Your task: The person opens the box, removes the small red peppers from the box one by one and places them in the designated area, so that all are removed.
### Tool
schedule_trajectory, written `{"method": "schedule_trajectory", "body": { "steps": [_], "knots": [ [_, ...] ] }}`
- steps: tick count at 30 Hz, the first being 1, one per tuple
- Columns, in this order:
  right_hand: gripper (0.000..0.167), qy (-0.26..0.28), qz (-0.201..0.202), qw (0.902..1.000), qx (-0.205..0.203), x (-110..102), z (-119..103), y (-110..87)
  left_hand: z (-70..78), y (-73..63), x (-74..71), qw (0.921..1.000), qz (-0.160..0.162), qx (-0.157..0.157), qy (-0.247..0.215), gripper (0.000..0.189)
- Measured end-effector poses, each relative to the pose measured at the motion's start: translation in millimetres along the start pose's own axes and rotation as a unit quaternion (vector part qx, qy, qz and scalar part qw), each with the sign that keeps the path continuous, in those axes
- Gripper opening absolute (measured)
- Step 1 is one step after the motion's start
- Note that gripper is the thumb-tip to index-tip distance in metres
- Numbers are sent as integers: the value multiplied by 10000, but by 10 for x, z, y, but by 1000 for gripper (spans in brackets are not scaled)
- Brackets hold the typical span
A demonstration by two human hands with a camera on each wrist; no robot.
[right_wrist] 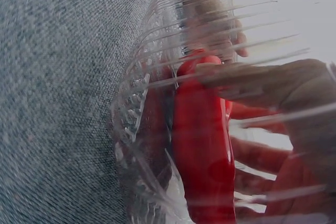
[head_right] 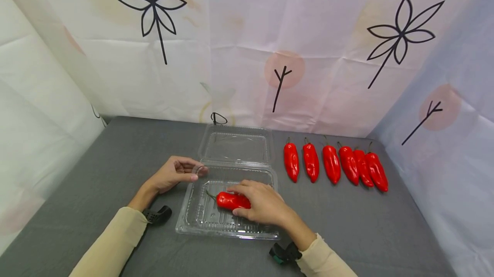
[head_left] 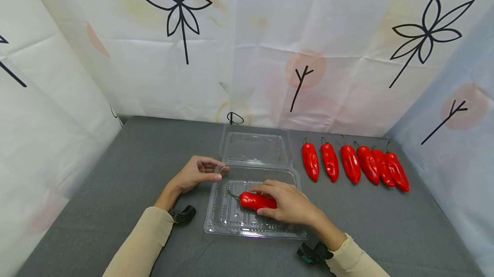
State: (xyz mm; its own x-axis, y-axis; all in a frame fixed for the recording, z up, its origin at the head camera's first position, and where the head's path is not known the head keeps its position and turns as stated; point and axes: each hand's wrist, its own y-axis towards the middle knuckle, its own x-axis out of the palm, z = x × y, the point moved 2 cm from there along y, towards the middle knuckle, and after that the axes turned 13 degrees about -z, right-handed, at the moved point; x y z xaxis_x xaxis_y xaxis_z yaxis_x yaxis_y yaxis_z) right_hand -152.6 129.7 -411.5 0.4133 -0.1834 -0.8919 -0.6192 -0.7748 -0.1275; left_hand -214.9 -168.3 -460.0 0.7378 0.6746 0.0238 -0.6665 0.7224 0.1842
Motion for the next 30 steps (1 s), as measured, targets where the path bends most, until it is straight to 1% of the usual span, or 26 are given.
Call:
{"method": "schedule_trajectory", "body": {
  "steps": [9,15,22,30],
  "knots": [
    [50,-190,-156,9996,121,1,-10,5,-5,3,-8,10000,-18,14,24,45],
    [49,-169,-147,9997,81,3,-8,2,-4,-1,-8,10000,-13,-6,30,46],
    [48,275,64,9996,-55,-15,9,4,0,-2,0,10000,-12,7,39,46],
    [48,769,241,9966,-169,-46,13,3,8,2,1,10000,-1,-3,50,46]
  ]
}}
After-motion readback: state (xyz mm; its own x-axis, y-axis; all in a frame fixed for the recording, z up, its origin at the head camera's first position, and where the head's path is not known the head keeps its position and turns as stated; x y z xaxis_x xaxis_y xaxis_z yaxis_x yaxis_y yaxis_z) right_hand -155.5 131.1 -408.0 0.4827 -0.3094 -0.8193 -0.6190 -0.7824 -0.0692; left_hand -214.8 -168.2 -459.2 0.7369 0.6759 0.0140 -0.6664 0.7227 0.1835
